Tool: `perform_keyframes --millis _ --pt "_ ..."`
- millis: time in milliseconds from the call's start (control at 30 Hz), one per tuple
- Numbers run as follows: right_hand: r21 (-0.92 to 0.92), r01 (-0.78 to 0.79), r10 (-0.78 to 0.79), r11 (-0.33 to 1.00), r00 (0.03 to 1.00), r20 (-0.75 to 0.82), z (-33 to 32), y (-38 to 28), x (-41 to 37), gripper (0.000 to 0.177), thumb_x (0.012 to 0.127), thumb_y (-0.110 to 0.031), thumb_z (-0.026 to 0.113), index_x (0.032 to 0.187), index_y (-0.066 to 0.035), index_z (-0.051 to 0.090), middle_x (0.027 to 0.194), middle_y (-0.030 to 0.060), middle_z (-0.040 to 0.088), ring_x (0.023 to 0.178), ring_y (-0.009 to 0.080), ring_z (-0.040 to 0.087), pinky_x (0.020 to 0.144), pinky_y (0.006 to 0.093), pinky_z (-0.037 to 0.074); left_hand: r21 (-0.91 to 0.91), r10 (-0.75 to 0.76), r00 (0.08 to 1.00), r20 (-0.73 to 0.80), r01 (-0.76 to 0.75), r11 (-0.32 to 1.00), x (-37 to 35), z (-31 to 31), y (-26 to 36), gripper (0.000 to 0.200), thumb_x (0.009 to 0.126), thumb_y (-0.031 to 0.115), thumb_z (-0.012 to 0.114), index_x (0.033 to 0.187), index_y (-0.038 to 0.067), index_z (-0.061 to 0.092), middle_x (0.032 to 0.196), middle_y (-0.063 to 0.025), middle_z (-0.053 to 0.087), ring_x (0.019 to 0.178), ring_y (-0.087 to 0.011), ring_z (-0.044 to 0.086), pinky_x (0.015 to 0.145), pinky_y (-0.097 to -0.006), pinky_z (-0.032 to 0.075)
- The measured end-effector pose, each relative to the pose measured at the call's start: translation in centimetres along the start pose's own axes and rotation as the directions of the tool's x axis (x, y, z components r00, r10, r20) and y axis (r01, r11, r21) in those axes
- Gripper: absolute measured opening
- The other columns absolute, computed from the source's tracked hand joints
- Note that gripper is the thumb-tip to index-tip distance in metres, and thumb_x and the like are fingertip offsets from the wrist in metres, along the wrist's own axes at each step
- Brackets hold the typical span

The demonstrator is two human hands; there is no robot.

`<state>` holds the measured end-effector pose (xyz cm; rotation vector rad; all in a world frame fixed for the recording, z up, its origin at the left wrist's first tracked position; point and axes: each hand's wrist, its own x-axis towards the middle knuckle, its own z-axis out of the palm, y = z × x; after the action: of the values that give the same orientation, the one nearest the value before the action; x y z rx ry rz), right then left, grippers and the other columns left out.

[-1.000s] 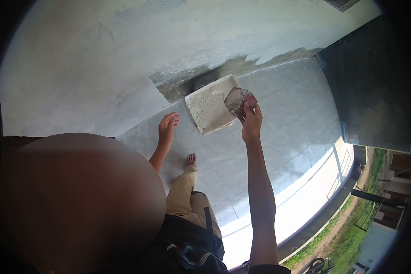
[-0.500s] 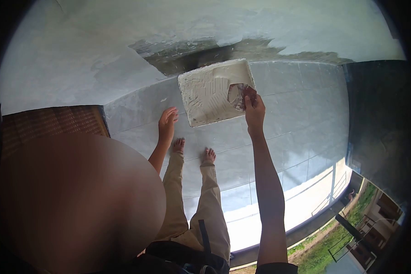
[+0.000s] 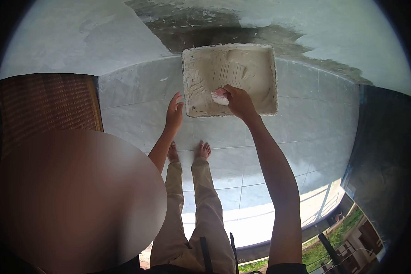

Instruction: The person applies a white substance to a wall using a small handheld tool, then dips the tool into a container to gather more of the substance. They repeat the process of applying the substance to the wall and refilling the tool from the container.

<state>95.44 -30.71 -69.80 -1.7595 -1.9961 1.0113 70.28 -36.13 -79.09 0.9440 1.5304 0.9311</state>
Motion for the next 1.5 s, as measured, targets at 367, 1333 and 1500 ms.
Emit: perform_keyframes --millis 367,1333,1500 --pt "-0.153 0.08 -0.035 0.985 0.961 0.276 2.5 -0.4 0.9 0.02 0.094 -0.009 0.058 0.111 -0.01 0.067 0.101 0.0161 0.071 0.098 0.0371 0.067 0.081 0.048 0.051 -0.052 0.148 0.988 0.038 -0.146 0.988 0.2 0.9 -2.7 0.045 0.096 -0.001 0.05 0.141 0.004 0.053 0.141 -0.0154 0.049 0.131 -0.0254 0.051 0.103 -0.0351 0.047" --pt "0.007 0.061 -0.06 0.998 0.946 0.319 1.0 1.1 2.9 0.023 0.093 -0.006 0.062 0.115 -0.008 0.067 0.102 0.0165 0.072 0.096 0.0342 0.069 0.081 0.044 0.052 0.025 0.195 0.976 0.094 -0.198 0.98 -0.1 0.8 -2.4 0.053 0.095 0.001 0.053 0.148 0.003 0.046 0.145 -0.0153 0.044 0.131 -0.0255 0.049 0.104 -0.036 0.046" --pt "-0.141 0.212 -0.149 0.967 0.92 0.363 2.6 0.2 1.6 0.029 0.09 -0.004 0.061 0.116 -0.014 0.067 0.102 0.0129 0.072 0.098 0.0344 0.067 0.083 0.0462 0.052 0.042 0.141 0.984 0.111 -0.147 0.988 -0.3 0.8 -1.9 0.055 0.095 0.001 0.052 0.15 0.003 0.043 0.146 -0.0143 0.041 0.132 -0.0254 0.048 0.103 -0.0356 0.046"
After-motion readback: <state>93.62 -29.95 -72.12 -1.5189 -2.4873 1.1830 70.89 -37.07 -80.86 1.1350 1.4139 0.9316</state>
